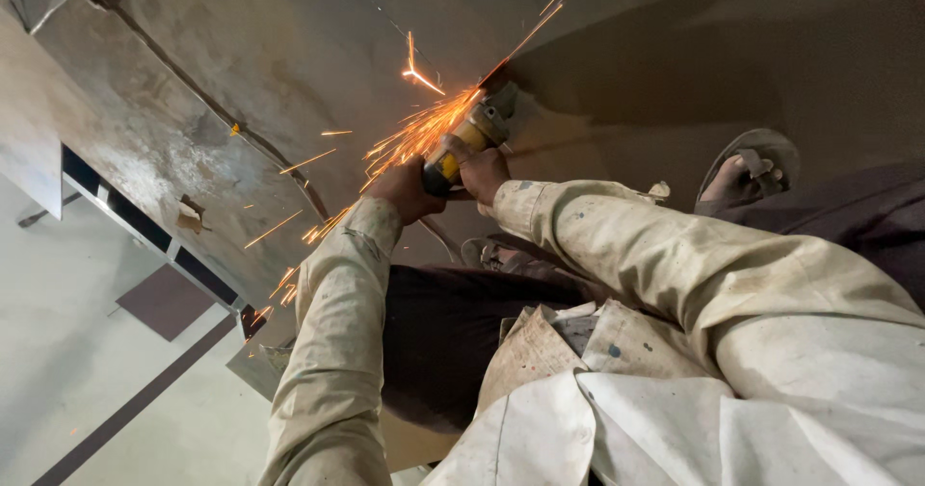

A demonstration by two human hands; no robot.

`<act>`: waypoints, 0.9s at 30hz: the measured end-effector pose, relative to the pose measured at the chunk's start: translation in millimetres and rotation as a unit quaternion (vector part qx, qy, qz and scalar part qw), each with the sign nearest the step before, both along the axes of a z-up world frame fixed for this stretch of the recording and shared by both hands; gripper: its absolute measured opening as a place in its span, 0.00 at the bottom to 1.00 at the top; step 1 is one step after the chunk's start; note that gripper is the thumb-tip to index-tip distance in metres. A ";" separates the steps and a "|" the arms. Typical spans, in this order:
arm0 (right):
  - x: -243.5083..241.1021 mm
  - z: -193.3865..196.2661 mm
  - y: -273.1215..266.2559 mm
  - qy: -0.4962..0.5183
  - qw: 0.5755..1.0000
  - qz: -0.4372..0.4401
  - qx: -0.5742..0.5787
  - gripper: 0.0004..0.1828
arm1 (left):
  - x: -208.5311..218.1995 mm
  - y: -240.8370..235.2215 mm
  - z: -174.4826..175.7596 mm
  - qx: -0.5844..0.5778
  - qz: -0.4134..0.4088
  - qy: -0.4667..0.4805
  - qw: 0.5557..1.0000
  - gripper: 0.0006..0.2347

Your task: The person uses an angle grinder to cut through a large metal sheet following a marked line, while another person stabilizes the sheet from the other side.

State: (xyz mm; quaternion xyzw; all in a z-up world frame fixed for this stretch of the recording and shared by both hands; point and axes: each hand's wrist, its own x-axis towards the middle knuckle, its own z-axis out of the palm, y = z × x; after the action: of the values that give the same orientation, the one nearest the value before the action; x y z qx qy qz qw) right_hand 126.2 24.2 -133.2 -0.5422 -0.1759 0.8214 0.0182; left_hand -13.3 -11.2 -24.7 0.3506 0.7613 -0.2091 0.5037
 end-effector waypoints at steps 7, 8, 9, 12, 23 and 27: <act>0.4 10.7 7.8 0.003 1.000 0.002 -0.027 0.35 | -1.9 0.8 -6.1 -0.010 0.015 -0.019 1.000 0.32; 1.0 11.3 7.4 0.002 1.000 0.001 -0.028 0.35 | -1.7 -0.9 -7.7 -0.005 0.015 -0.022 1.000 0.32; 1.1 12.2 6.8 0.003 1.000 -0.006 -0.024 0.35 | -2.6 -1.6 -8.7 -0.002 0.013 -0.024 1.000 0.32; 0.9 10.8 5.5 0.004 1.000 -0.020 -0.006 0.34 | -2.3 -5.8 -12.4 0.030 0.002 -0.009 0.999 0.32; -0.1 11.1 2.9 0.006 0.999 -0.039 -0.020 0.32 | -0.4 1.9 -4.8 0.016 0.009 -0.001 1.000 0.26; 1.0 12.6 2.4 0.011 1.000 -0.028 0.009 0.32 | -0.9 -4.8 -11.3 0.004 0.021 0.001 1.000 0.26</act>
State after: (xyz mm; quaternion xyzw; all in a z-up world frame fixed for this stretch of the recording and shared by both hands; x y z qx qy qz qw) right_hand 127.2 26.7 -120.6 -0.5381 -0.1678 0.8246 0.0482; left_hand -14.1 -16.0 -36.0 0.3362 0.7700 -0.1954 0.5058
